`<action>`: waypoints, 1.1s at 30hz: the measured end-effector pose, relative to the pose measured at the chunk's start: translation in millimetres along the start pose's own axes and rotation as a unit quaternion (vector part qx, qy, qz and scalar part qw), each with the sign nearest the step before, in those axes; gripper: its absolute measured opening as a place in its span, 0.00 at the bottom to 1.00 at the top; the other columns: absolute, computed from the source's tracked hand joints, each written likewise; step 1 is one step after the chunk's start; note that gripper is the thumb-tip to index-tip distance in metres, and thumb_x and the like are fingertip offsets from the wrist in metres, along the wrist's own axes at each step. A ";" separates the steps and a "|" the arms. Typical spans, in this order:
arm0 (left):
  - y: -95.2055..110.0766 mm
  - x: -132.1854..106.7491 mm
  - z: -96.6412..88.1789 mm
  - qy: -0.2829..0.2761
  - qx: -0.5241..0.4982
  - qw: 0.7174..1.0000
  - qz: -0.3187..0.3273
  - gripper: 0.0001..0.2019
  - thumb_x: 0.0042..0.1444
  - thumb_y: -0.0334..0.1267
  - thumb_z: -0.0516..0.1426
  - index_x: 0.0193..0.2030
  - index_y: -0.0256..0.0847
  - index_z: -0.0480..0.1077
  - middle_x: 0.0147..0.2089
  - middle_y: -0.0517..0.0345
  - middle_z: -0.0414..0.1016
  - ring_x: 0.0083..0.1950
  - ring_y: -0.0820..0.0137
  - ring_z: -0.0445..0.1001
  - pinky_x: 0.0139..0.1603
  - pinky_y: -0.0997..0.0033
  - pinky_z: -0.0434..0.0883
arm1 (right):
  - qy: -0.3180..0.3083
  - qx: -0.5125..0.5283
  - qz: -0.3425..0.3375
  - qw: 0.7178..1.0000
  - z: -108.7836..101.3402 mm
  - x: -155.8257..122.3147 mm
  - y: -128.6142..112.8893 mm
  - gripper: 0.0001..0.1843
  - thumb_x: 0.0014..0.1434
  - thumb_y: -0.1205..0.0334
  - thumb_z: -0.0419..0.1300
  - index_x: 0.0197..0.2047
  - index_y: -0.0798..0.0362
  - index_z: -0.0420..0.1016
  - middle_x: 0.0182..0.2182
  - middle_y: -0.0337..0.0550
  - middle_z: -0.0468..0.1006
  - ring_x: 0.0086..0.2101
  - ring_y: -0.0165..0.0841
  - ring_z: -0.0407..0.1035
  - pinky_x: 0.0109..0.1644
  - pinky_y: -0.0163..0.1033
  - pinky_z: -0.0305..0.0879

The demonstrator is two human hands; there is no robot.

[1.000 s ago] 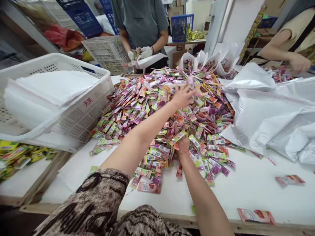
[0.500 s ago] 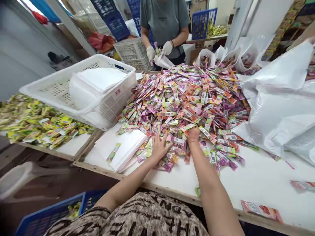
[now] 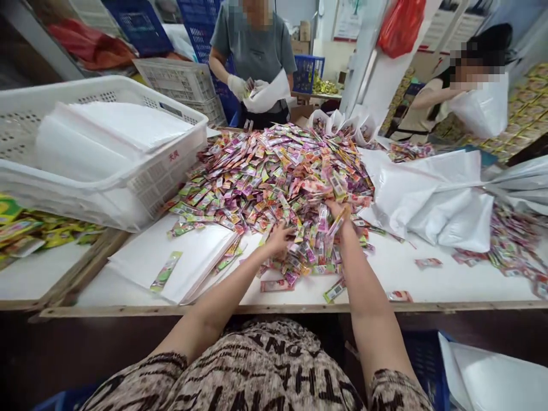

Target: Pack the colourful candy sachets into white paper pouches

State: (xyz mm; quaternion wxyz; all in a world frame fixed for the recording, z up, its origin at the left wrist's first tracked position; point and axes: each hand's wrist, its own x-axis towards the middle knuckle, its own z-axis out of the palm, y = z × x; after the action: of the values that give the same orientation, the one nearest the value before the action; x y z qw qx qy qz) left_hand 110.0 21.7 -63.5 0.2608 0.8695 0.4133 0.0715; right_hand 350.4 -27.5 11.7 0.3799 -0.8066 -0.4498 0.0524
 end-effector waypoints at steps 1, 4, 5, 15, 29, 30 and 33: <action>-8.3 -5.3 -7.9 0.016 -0.014 1.000 0.018 0.25 0.57 0.42 0.64 0.62 0.49 0.75 0.73 0.48 0.64 0.71 0.51 0.67 0.71 0.55 0.65 | 0.001 0.001 -0.004 1.000 -4.8 -1.7 -4.6 0.21 0.66 0.56 0.54 0.54 0.58 0.77 0.44 0.47 0.84 0.45 0.35 0.77 0.48 0.39 0.74; -42.3 -34.8 -22.6 0.066 -0.039 0.997 0.030 0.19 0.62 0.40 0.60 0.59 0.44 0.77 0.65 0.49 0.74 0.69 0.60 0.70 0.71 0.63 0.65 | -0.009 -0.043 -0.003 0.999 -0.7 -13.3 -12.4 0.21 0.62 0.56 0.60 0.54 0.59 0.78 0.49 0.52 0.82 0.48 0.39 0.77 0.52 0.42 0.72; -53.6 -48.1 -22.7 0.069 -0.031 0.997 0.014 0.21 0.62 0.42 0.60 0.61 0.44 0.76 0.66 0.48 0.73 0.70 0.59 0.69 0.72 0.60 0.64 | -0.016 -0.075 0.006 0.997 7.5 -19.2 -13.8 0.21 0.60 0.56 0.62 0.53 0.60 0.79 0.48 0.55 0.82 0.49 0.43 0.76 0.54 0.45 0.71; -48.8 -94.9 37.4 0.001 0.048 0.999 0.020 0.35 0.64 0.37 0.54 0.78 0.42 0.52 0.82 0.43 0.41 0.82 0.53 0.38 0.78 0.37 0.31 | -0.224 -0.211 -0.018 0.951 75.2 -73.1 -12.9 0.62 0.53 0.35 0.67 0.79 0.54 0.44 0.69 0.67 0.59 0.67 0.59 0.56 0.66 0.60 0.58; -61.8 -49.4 6.6 -0.033 -0.011 0.993 0.109 0.22 0.55 0.36 0.62 0.57 0.39 0.76 0.65 0.41 0.72 0.69 0.47 0.65 0.71 0.38 0.59 | -0.216 -0.297 -0.046 0.929 85.9 -117.7 -6.3 0.76 0.49 0.34 0.71 0.80 0.49 0.23 0.75 0.73 0.23 0.70 0.73 0.44 0.62 0.73 0.57; -65.8 -49.1 4.4 -0.025 -0.045 0.992 0.116 0.26 0.54 0.35 0.62 0.62 0.39 0.73 0.65 0.41 0.73 0.68 0.49 0.67 0.69 0.41 0.63 | -0.211 -0.287 -0.038 0.934 84.3 -102.8 -2.6 0.77 0.48 0.35 0.73 0.79 0.51 0.22 0.74 0.76 0.23 0.70 0.73 0.46 0.62 0.71 0.58; -86.4 -59.0 -6.4 0.065 -0.173 0.976 0.112 0.25 0.60 0.36 0.58 0.65 0.42 0.71 0.59 0.47 0.80 0.59 0.58 0.77 0.61 0.55 0.73 | -0.224 -0.290 -0.021 0.930 82.5 -61.4 5.2 0.78 0.47 0.38 0.75 0.79 0.54 0.24 0.74 0.80 0.27 0.69 0.74 0.47 0.62 0.69 0.59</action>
State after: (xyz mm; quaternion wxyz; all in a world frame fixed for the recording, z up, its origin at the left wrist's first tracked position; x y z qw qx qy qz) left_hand 10.7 24.8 -97.0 0.3704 0.8454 0.3105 0.2271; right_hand 282.6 -29.4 -65.8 0.0197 -0.8395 -0.5353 0.0911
